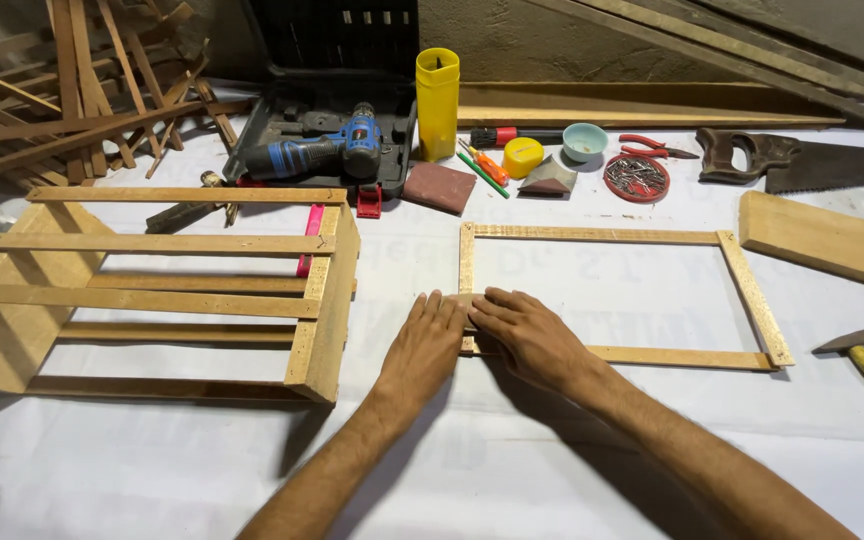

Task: The person assembles a rectangular wooden frame on a workbench. They position thin wood strips, pick nails from a container, hammer the nails into the frame joints, measure the frame with a tape measure, and press the strips into place while adding a center crossbar.

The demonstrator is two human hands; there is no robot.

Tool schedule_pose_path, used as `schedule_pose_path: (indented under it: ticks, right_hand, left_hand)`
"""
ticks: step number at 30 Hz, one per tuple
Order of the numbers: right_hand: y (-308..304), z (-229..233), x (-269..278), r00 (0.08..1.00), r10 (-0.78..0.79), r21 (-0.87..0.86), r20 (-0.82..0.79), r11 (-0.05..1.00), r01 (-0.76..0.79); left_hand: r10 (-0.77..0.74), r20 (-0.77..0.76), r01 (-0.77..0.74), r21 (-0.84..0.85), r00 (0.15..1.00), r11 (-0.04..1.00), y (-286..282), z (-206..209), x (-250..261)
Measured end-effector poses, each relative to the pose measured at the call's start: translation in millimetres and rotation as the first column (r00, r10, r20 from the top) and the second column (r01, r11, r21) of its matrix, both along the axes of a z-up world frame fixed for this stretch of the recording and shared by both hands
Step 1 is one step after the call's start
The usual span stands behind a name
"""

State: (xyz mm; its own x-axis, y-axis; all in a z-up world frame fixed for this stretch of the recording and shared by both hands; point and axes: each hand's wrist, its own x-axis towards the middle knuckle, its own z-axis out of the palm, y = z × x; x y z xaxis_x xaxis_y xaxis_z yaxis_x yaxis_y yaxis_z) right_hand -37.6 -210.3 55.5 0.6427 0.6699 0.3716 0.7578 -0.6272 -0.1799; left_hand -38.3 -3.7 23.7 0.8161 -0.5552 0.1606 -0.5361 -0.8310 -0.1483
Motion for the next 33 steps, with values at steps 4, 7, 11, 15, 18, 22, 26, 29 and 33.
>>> schedule_pose_path:
  ticks: [4, 7, 11, 15, 18, 22, 26, 29, 33]
  right_hand:
    - [-8, -6, -15, 0.999, 0.030, -0.055, -0.016, 0.998, -0.031]
    - [-10, -2, -4, 0.999, 0.037, -0.047, -0.010, 0.998, -0.038]
    - [-13, 3, 36, 0.995, 0.000, -0.077, -0.101, 0.997, -0.008]
    - [-18, -10, 88, 0.999, -0.034, -0.116, -0.030, 0.993, 0.030]
    - [-19, -12, 111, 0.998, -0.045, -0.074, -0.040, 0.996, 0.042]
    - [-14, -5, 110, 0.997, -0.071, -0.106, -0.040, 0.992, 0.066]
    - [-20, -11, 93, 0.997, -0.060, -0.194, -0.055, 0.980, 0.048]
    - [-17, 7, 55, 0.993, -0.021, -0.197, -0.115, 0.980, -0.002]
    - [-14, 7, 13, 0.979, 0.146, -0.178, -0.144, 0.969, -0.171]
  left_hand:
    - [0.028, -0.059, -0.027, 0.019, 0.998, 0.999, -7, 8, -23]
    - [0.067, -0.111, -0.075, -0.061, 0.992, 0.995, -15, 14, -9]
    - [0.157, -0.159, -0.164, -0.035, 0.975, 0.986, -26, 25, 31]
    - [0.208, -0.096, -0.218, -0.112, 0.973, 0.970, -35, 22, 74]
    - [0.205, -0.089, -0.217, -0.156, 0.975, 0.964, -33, 26, 92]
    - [0.143, -0.014, -0.142, -0.220, 0.990, 0.965, -26, 2, 97]
    - [0.110, 0.004, -0.108, -0.171, 0.994, 0.979, -22, 5, 73]
    - [0.086, -0.025, -0.089, -0.132, 0.996, 0.987, -14, 1, 45]
    - [0.029, 0.040, -0.029, 0.010, 0.999, 1.000, 1, 9, -8]
